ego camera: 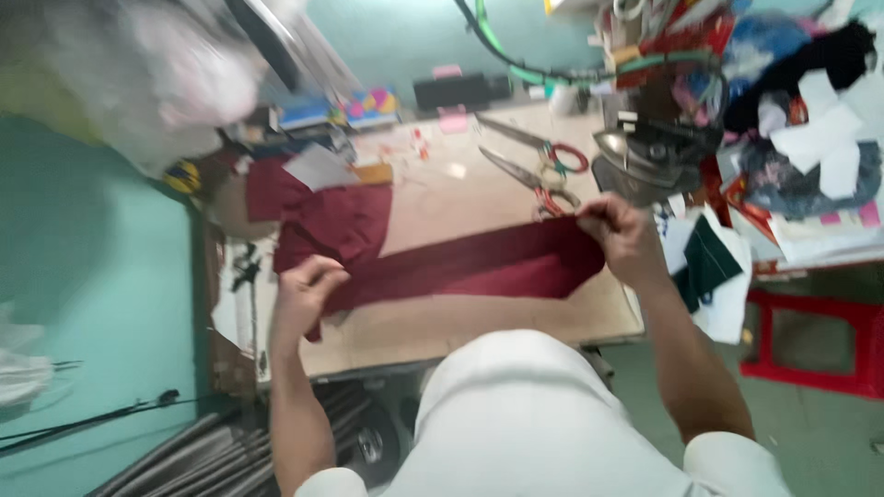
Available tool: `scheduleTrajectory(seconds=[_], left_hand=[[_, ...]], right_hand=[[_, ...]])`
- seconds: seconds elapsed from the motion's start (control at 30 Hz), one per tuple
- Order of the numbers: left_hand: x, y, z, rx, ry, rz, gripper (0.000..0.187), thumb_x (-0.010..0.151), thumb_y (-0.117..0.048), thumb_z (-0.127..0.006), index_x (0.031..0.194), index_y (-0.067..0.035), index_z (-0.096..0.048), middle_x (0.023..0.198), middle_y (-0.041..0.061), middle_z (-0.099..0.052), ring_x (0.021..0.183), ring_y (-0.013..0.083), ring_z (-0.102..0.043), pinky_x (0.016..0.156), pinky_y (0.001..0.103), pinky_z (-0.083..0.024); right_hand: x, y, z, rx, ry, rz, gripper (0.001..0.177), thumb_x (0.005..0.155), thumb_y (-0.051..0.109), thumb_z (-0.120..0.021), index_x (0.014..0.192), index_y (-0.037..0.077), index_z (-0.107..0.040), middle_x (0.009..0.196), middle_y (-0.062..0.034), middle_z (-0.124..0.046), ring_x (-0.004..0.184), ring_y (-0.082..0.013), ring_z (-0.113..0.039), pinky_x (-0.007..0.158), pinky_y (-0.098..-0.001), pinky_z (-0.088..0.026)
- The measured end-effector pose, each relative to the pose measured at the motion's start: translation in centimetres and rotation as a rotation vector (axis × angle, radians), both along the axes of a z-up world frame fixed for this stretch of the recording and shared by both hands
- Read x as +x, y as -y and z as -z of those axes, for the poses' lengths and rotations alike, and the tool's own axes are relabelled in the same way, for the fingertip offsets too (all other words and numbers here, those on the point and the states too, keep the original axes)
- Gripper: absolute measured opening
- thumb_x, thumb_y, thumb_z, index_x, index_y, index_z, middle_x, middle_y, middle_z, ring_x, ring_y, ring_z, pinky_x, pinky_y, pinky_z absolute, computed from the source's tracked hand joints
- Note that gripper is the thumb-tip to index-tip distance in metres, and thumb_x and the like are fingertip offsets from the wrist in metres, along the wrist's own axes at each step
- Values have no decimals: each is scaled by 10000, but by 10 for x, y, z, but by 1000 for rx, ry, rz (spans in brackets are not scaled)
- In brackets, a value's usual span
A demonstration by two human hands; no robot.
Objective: The person places a cardboard pattern on a maroon fabric, then uses shears to cut the fabric along the pattern edges. After cutting, the person removes the pattern and folds the cut fabric piece.
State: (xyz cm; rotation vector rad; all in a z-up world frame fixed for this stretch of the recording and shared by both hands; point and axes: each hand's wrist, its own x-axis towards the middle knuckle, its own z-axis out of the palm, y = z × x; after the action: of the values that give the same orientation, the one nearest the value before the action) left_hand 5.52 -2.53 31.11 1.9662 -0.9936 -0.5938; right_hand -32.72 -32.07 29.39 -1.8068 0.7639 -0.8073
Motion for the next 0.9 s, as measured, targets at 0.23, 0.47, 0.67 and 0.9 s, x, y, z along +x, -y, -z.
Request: scheduleTrajectory(seconds=[0.23, 0.47, 0.67, 0.9], left_hand=[[-51, 12, 109, 392, -282, 256, 228, 954, -221, -691, 1032, -10, -727, 996, 247, -742, 1000, 389, -702, 876, 492, -527], [-15, 19, 210, 596, -90, 305, 193, 960, -147, -677, 1095, -17, -720, 1046, 189, -735, 1051, 365, -692, 905, 485, -527], [12, 7, 254, 611, 216, 309, 176, 945, -294, -693, 1018, -135, -715, 991, 104, -723, 1014, 330, -690, 871, 479, -539], [-23, -8, 246, 334, 347, -15, 269, 1113, -149, -452, 1264, 35, -576, 1293, 255, -567, 1309, 430, -453, 1084, 556, -346]], right_hand=[[-67, -36, 158, 347, -308, 89, 108, 984, 105, -697, 1071, 47, -726, 921, -109, -726, 911, -160, -628, 876, -361, -499], [-39, -37, 247, 272, -489, -17, 177, 964, 138, -690, 1077, 6, -717, 1010, -229, -713, 998, -350, -668, 890, -480, -496], [-20, -25, 285, 45, -694, 14, 203, 953, 208, -722, 1018, 16, -713, 946, -230, -702, 939, -417, -688, 828, -496, -536], [0, -34, 268, 145, -806, 133, 190, 993, 173, -612, 1077, 9, -658, 968, -208, -665, 973, -380, -671, 832, -468, -524]])
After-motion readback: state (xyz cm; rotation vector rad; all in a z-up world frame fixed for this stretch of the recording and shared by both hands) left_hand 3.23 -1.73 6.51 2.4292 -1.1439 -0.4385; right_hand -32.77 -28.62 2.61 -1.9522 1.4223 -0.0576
